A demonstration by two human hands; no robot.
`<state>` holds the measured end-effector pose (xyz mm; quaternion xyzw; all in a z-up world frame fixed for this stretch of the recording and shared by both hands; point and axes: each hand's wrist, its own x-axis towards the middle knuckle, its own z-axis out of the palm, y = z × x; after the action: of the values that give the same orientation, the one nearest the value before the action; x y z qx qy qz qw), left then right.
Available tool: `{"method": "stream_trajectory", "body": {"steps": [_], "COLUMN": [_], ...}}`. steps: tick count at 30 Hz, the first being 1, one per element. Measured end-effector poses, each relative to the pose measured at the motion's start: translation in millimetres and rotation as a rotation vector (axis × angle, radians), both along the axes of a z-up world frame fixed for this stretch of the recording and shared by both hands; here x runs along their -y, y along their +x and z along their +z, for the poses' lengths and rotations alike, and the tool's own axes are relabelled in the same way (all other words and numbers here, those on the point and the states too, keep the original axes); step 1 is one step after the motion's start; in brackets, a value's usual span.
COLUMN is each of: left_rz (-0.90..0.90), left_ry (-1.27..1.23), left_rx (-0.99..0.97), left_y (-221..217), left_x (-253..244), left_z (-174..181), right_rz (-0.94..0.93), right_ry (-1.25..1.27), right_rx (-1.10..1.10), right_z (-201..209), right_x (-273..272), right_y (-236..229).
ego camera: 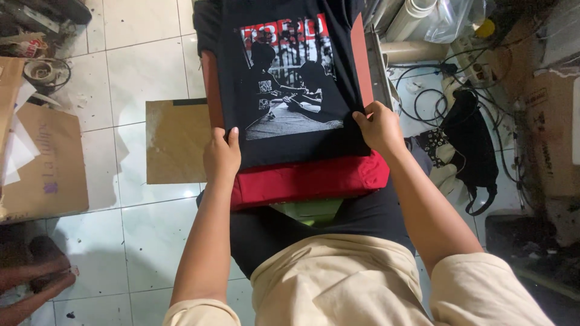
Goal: Folding and stacking t-shirts on a heat press machine in a stockroom
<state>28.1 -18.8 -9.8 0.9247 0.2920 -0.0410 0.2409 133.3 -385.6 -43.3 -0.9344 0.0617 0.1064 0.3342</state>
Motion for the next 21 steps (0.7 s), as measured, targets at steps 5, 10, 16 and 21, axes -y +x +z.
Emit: {"method": "stream_trajectory", "body": {"steps": [5, 10, 16, 21], "left_rz": [-0.002, -0.01, -0.025, -0.019], "left_ry": [0.025, 0.059, 0.075, 0.08], "left_rx": [-0.01, 0.008, 0.015, 0.019], "left_y": [-6, -13, -16, -21], "left_x": [0, 1, -2, 0], "left_z": [-1, -2, -5, -5], "right_rz": [0.058, 0.056, 0.078, 0.061], "right_ry": [-0.037, -0.026, -0.031, -0.024], "right_rx": [0.009, -0.034, -0.047, -0.064], "right_z": [5, 14, 17, 29], "right_x": [3, 5, 3, 2], "right_y": [-9, -11, -15, -19]}}
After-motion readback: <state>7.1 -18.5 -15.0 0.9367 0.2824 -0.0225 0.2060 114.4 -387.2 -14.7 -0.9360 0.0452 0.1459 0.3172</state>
